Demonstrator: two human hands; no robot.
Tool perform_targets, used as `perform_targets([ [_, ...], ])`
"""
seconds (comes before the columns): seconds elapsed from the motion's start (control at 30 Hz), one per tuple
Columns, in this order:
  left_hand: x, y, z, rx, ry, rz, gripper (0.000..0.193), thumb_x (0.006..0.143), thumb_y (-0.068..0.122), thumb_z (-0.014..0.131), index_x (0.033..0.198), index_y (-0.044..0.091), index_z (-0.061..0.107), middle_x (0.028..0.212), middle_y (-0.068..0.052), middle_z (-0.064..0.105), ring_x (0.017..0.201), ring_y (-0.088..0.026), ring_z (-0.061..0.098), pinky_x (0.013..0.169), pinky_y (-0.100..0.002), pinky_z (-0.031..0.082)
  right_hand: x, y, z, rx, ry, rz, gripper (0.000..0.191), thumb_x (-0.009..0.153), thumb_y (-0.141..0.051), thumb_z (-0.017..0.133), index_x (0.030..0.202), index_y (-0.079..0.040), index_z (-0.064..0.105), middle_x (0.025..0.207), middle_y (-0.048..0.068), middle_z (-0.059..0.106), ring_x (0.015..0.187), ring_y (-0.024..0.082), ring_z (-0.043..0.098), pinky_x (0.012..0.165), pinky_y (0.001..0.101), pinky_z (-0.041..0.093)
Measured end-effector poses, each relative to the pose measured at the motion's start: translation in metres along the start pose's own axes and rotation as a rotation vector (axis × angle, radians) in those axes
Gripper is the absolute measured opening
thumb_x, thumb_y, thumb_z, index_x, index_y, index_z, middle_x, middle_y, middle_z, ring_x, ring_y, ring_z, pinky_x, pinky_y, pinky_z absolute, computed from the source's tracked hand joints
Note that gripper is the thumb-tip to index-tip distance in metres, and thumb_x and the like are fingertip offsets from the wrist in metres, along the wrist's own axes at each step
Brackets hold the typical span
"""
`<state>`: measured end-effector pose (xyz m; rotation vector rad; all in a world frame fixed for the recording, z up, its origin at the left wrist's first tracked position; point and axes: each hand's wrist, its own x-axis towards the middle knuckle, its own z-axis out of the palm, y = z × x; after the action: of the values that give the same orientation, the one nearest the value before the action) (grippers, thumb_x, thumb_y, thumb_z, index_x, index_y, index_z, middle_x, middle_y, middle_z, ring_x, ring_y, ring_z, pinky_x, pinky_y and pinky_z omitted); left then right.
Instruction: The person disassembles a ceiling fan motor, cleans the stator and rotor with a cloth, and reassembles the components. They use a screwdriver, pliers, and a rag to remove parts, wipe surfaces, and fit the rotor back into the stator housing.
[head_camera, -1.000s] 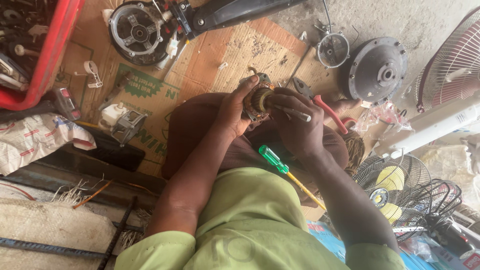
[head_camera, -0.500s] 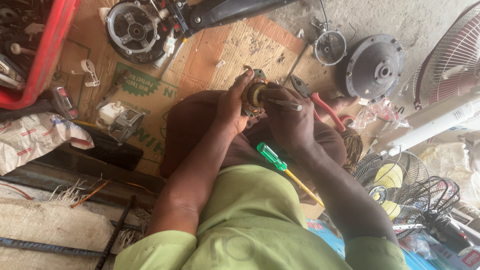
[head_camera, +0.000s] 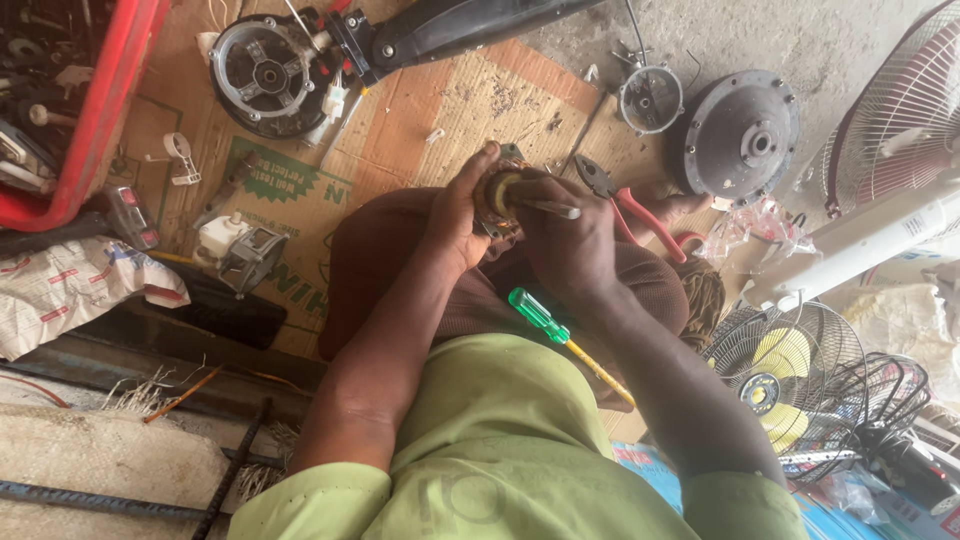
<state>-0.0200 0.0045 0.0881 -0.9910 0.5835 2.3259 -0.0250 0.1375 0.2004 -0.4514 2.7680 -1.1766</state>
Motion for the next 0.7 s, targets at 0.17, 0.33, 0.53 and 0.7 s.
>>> perform_targets([
  [0.17, 0.006, -0.003, -0.006, -0.045, -0.095, 0.006, 0.043, 0.094, 0.05, 0.062, 0.109, 0.009, 0.068, 0.094, -0.005, 0.072, 0.082, -0.017, 0.069, 0.063, -0.036, 0.055, -0.003, 0.001, 0.009, -0.135, -0.052, -0.104, 0.026, 0.076, -0.002, 0.077, 0.1, -0.004, 0.07, 0.106, 0.012, 0.074, 0.09, 0.031, 0.076, 0.073, 0.0408, 0.06],
  [0.33, 0.014, -0.007, -0.015, -0.126, -0.102, 0.122, 0.025, 0.108, 0.034, 0.057, 0.11, 0.011, 0.066, 0.095, -0.005, 0.072, 0.087, -0.018, 0.07, 0.076, -0.033, 0.058, -0.004, -0.009, 0.022, -0.029, 0.118, 0.051, 0.028, 0.076, 0.005, 0.068, 0.099, -0.009, 0.07, 0.113, 0.011, 0.073, 0.092, 0.038, 0.072, 0.077, 0.0458, 0.059],
  [0.53, 0.007, 0.004, -0.009, -0.125, -0.163, 0.0, 0.03, 0.104, 0.039, 0.054, 0.107, 0.012, 0.068, 0.098, -0.004, 0.073, 0.095, -0.02, 0.071, 0.086, -0.039, 0.058, 0.007, -0.01, 0.023, 0.01, -0.005, 0.2, 0.017, 0.08, 0.0, 0.067, 0.094, -0.01, 0.069, 0.106, 0.014, 0.073, 0.081, 0.037, 0.073, 0.071, 0.0465, 0.059],
  [0.7, 0.006, 0.007, -0.001, -0.014, 0.059, -0.056, 0.031, 0.1, 0.045, 0.055, 0.108, 0.018, 0.068, 0.103, -0.001, 0.072, 0.1, -0.02, 0.069, 0.086, -0.048, 0.057, 0.009, -0.003, 0.014, 0.044, -0.072, 0.302, 0.014, 0.084, -0.004, 0.067, 0.097, -0.009, 0.069, 0.094, 0.015, 0.073, 0.081, 0.035, 0.075, 0.069, 0.0449, 0.06],
])
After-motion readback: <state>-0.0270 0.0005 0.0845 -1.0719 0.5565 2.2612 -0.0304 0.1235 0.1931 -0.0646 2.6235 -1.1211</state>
